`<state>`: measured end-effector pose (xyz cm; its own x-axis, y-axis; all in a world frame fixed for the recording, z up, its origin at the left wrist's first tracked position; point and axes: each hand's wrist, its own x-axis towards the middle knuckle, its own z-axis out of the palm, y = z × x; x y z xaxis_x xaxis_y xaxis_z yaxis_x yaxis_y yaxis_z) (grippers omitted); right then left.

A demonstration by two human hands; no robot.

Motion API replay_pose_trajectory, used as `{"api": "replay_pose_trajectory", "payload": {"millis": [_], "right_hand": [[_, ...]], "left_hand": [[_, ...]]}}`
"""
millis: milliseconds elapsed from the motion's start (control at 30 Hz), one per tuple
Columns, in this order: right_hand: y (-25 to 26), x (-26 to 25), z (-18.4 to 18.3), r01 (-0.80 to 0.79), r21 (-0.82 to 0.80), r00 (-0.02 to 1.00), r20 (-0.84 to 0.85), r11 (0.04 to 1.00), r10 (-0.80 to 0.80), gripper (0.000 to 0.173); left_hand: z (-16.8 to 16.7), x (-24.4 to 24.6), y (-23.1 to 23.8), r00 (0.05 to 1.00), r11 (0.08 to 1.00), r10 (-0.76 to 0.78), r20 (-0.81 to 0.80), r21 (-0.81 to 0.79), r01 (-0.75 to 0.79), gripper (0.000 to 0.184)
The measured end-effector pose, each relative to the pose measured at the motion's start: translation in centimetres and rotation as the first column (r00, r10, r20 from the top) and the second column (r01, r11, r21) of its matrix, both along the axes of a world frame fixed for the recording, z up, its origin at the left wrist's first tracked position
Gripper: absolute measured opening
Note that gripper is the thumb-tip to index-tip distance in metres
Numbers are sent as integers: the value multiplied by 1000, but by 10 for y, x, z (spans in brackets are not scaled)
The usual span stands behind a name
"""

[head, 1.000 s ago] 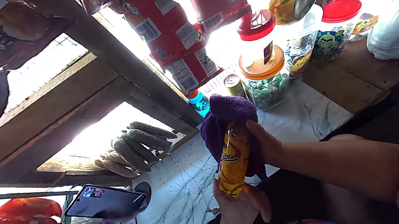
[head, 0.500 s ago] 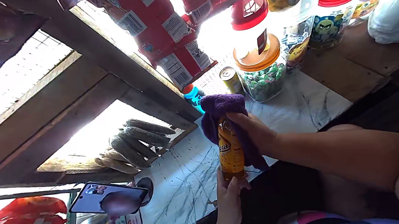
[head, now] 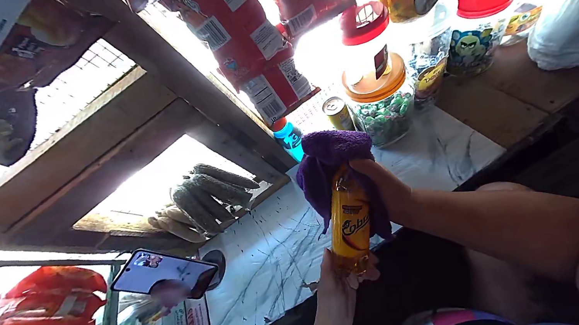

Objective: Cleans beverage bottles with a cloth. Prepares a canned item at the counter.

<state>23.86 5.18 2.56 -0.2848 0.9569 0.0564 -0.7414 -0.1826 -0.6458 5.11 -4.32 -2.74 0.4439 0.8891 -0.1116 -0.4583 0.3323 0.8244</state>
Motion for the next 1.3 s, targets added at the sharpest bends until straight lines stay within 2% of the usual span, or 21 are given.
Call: {"api": "replay_pose_trajectory", "payload": {"millis": [67, 133, 267, 333, 433, 533, 633, 900, 1000, 1067, 1133, 1233, 1300], "right_hand": [[3, 1, -3, 10, -7, 1000, 6, 1000, -10, 51], [4, -1, -5, 12, -13, 1000, 21, 1000, -12, 50], [4, -5, -6, 5, 5, 999, 38, 1000, -5, 52], [4, -4, -6, -25, 26, 999, 47, 999, 24, 55], [3, -2, -1, -72, 57, 997, 33, 996, 70, 56], [2, -1, 3, -124, 119, 992, 11, 985, 123, 54], [3, -1, 5, -172, 150, 984, -17, 974, 177, 51], [14, -4, 2, -161, 116, 987, 45, 980, 156, 52], [18, -5, 7, -114, 53, 992, 61, 992, 111, 50], [22, -5, 11, -43, -2, 990, 133, 999, 43, 48], [24, -6, 13, 34, -29, 978, 209, 999, -27, 42], [22, -11, 11, 81, -20, 958, 279, 997, -72, 45], [17, -13, 9, 43, 3, 954, 296, 999, -42, 46]], "left_hand": [[-3, 0, -1, 994, 994, 91, -60, 62, -88, 79], [-4, 2, -2, 985, 985, 121, -123, 134, -105, 85], [-2, 9, -4, 967, 982, 177, -183, 105, -160, 86], [-7, 7, -2, 985, 986, 152, -88, 87, -144, 72], [-14, 1, 3, 994, 997, 13, 112, 73, -21, 55], [-20, 0, 6, 968, 984, -156, 197, 119, 134, 62], [-22, 0, 10, 942, 968, -241, 234, 124, 217, 71], [-24, 1, 16, 924, 967, -252, 287, 97, 234, 74], [-22, 5, 21, 953, 984, -172, 249, 87, 154, 72], [-18, 6, 23, 983, 999, -8, 181, 34, 2, 68], [-16, 4, 24, 989, 990, 136, 63, 22, -137, 74], [-13, 6, 27, 979, 983, 183, -87, 39, -181, 88], [-12, 11, 23, 967, 975, 223, -120, 21, -222, 87]]}}
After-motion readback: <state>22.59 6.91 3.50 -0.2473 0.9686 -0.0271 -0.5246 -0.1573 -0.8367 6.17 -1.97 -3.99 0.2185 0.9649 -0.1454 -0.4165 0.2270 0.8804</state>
